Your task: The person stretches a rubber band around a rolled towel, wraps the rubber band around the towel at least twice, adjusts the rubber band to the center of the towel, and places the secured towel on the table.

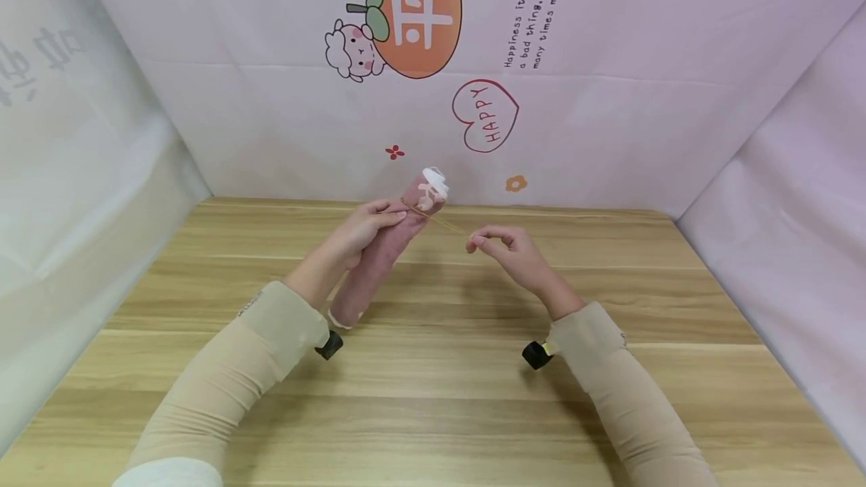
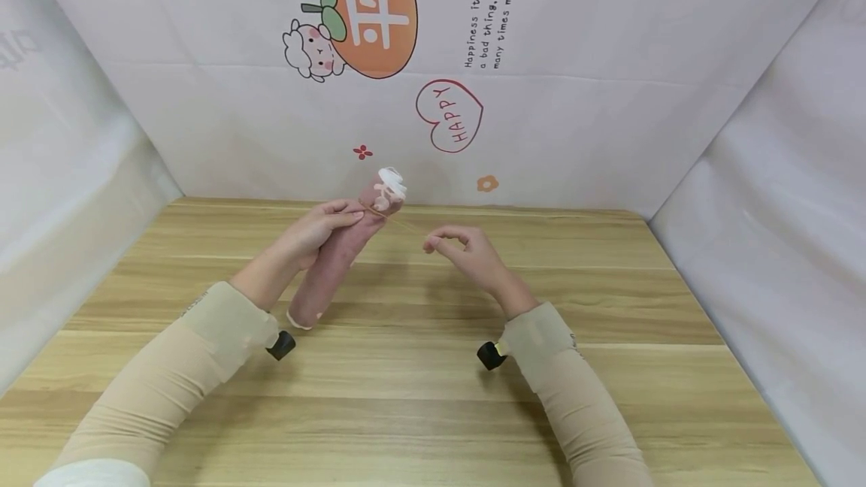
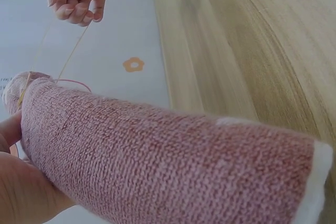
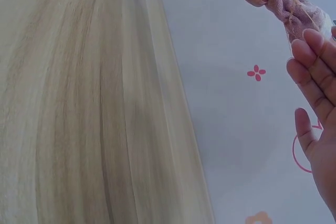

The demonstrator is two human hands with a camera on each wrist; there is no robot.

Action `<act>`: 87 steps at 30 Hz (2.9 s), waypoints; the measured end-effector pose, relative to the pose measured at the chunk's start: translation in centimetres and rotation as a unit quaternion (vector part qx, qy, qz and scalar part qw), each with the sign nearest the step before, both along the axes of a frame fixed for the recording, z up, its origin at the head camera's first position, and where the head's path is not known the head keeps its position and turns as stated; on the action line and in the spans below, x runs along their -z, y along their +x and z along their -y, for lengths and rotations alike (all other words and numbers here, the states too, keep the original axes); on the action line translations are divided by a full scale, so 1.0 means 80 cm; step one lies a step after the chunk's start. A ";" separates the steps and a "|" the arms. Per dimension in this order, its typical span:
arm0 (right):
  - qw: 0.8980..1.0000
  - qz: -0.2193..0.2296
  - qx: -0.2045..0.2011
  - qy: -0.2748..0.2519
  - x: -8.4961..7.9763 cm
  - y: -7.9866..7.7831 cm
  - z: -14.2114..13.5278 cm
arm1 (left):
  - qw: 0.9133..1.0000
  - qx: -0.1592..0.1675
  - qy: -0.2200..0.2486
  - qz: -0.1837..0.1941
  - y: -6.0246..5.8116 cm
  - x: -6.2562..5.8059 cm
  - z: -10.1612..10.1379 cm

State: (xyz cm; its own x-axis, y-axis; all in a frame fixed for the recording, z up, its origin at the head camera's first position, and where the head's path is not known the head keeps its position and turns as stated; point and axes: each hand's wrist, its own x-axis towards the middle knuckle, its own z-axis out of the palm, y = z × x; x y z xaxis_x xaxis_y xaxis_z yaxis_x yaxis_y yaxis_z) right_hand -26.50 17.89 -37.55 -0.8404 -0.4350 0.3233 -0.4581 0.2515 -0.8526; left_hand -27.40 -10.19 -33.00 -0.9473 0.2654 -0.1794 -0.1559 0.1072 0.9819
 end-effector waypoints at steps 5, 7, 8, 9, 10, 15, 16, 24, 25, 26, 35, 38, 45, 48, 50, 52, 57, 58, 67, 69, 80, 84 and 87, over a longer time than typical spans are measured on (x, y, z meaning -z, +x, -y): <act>1.000 0.000 -0.001 0.005 0.001 -0.001 -0.003 | 1.000 -0.004 0.002 0.002 0.000 -0.001 0.002; 1.000 -0.003 -0.001 0.007 0.001 -0.002 -0.005 | 1.000 -0.006 0.006 0.000 0.000 -0.001 0.002; 1.000 -0.005 0.000 0.007 0.002 -0.002 -0.006 | 1.000 -0.009 0.008 -0.001 0.000 -0.001 0.002; 1.000 -0.006 0.001 0.007 0.001 -0.002 -0.006 | 1.000 -0.011 0.010 -0.001 0.000 -0.001 0.002; 1.000 -0.007 0.000 0.007 0.002 -0.002 -0.007 | 1.000 -0.015 0.014 -0.001 0.000 -0.001 0.002; 1.000 -0.008 0.000 0.008 0.003 -0.003 -0.010 | 0.999 -0.026 0.026 0.002 0.000 0.001 0.003; 1.000 -0.009 0.002 0.009 0.004 -0.003 -0.011 | 0.999 -0.027 0.027 0.002 0.000 0.001 0.003; 1.000 -0.016 0.003 0.005 0.006 -0.001 -0.019 | 0.999 -0.028 0.032 -0.009 0.000 0.002 0.004; 1.000 -0.017 0.003 0.005 0.007 -0.002 -0.020 | 0.999 -0.028 0.034 -0.009 0.000 0.003 0.004; 1.000 -0.017 0.003 0.005 0.007 -0.001 -0.021 | 0.999 -0.029 0.035 -0.008 0.000 0.003 0.004; 1.000 -0.018 0.002 -0.006 0.008 0.001 -0.022 | 0.999 -0.024 0.045 0.008 0.001 0.005 0.002; 1.000 -0.009 0.002 -0.030 0.008 -0.001 -0.017 | 0.998 -0.022 0.056 0.017 0.002 0.003 0.000; 0.993 0.014 -0.003 -0.120 0.012 -0.012 -0.004 | 0.994 -0.013 0.100 0.029 -0.001 0.004 -0.007; 0.983 0.030 -0.021 -0.181 0.015 -0.017 0.002 | 0.993 -0.013 0.115 0.034 0.001 0.002 -0.011; 0.972 0.042 -0.044 -0.229 0.015 -0.019 0.008 | 0.992 -0.014 0.122 0.036 0.001 0.002 -0.014; 0.956 0.059 -0.072 -0.279 0.013 -0.019 0.015 | 0.991 -0.013 0.131 0.036 0.002 0.001 -0.016; 0.902 0.114 -0.116 -0.400 0.008 -0.020 0.029 | 0.986 -0.013 0.162 0.033 0.002 0.000 -0.020; 0.885 0.131 -0.122 -0.431 0.007 -0.020 0.032 | 0.985 -0.012 0.166 0.034 0.002 0.001 -0.021; 0.701 0.267 -0.167 -0.640 -0.001 -0.008 0.052 | 0.983 -0.014 0.183 0.027 0.007 0.001 -0.032; 0.660 0.290 -0.164 -0.673 -0.005 -0.005 0.056 | 0.981 -0.018 0.190 0.027 0.007 0.002 -0.034; 0.452 0.357 -0.066 -0.815 -0.024 0.000 0.069 | 0.973 -0.012 0.230 0.023 0.005 0.004 -0.036; 0.435 0.361 -0.029 -0.825 -0.034 0.000 0.075 | 0.972 -0.010 0.234 0.017 0.005 0.004 -0.036; 0.422 0.363 -0.004 -0.831 -0.042 0.001 0.078 | 0.974 -0.003 0.227 0.012 0.006 0.005 -0.036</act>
